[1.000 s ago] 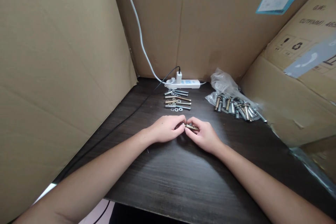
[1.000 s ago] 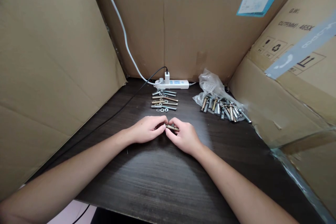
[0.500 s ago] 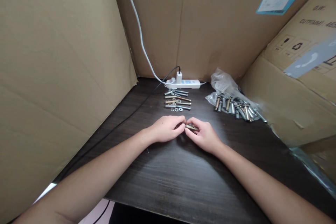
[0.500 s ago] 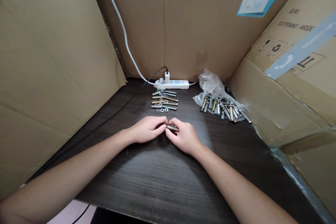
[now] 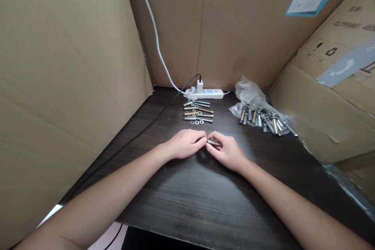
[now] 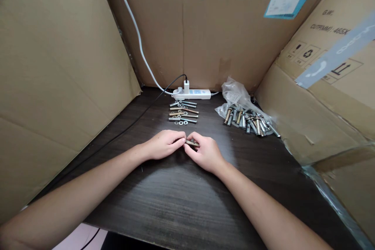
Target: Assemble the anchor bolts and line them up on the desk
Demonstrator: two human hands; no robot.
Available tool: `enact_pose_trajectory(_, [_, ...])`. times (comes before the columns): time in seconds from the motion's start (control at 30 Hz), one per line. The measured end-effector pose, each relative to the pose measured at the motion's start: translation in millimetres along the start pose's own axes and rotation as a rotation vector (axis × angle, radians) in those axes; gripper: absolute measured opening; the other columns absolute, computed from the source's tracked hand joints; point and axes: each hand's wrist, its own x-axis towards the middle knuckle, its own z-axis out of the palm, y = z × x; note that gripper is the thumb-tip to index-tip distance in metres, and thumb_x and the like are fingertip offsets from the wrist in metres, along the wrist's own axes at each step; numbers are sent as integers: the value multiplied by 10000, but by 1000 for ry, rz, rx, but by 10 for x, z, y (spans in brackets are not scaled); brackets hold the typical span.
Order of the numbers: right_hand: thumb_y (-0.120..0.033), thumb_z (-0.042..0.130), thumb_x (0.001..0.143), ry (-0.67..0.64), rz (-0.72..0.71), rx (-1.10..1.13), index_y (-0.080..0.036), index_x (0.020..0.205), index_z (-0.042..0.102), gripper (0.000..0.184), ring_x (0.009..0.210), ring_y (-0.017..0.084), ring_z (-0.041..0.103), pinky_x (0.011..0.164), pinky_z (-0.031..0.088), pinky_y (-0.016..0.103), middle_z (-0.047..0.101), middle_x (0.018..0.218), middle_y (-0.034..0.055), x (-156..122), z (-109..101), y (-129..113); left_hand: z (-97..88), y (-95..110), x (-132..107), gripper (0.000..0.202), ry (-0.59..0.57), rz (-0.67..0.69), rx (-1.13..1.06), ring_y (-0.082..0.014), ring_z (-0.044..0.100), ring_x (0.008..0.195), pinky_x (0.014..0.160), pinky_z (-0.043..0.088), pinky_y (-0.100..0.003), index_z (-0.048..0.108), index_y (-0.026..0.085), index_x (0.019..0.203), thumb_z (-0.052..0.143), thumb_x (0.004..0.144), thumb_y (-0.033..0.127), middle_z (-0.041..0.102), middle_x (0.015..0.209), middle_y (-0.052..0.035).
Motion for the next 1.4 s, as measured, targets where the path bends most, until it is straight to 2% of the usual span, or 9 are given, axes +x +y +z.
enact_pose_trajectory(0.3, [-341,532,822,-1,6,9,-183,868,600,178,558,107,515,558,394,213,607,666,-11,-3,5,-10,-2,-10,13,390,-21,-12,-1,-121,514,649,615,320,-226,554,177,719,292,953,346,599,701,11])
enact_pose_trajectory(0.93, [-339,529,831,13,-18,-5,-181,840,586,167,533,97,478,540,367,207,571,630,-24,-3,7,1,-6,3,6,340,4,-2,0,-116,507,636,595,320,-225,550,182,754,325,941,354,598,718,14])
enact_pose_trajectory(1.13, [-329,536,833,16,-71,11,-183,909,582,171,532,92,467,547,364,207,570,646,-28,-13,-14,-31,-20,8,5,531,-28,-74,13,-128,529,605,621,352,-248,575,153,651,227,964,403,599,632,-22])
enact_pose_trajectory(1.2, [-332,530,835,24,-58,27,-184,903,569,167,524,91,452,533,357,206,554,634,-32,-12,-15,-24,-54,56,-10,490,42,-77,33,-141,551,659,654,373,-258,592,154,728,240,961,403,621,705,-33])
enact_pose_trajectory(1.3, [-335,524,832,58,-29,58,-187,893,547,162,519,92,432,510,347,205,531,627,-32,-7,-8,-1,-113,141,-39,252,164,-11,5,-150,558,774,697,402,-260,543,188,997,370,924,357,621,922,-25])
enact_pose_trajectory(1.4, [-329,519,832,65,-14,98,-189,920,544,168,550,101,458,527,371,206,558,674,-17,-4,0,12,-140,183,-58,169,143,65,-23,-147,546,807,718,417,-261,496,197,1022,408,895,262,591,973,-27])
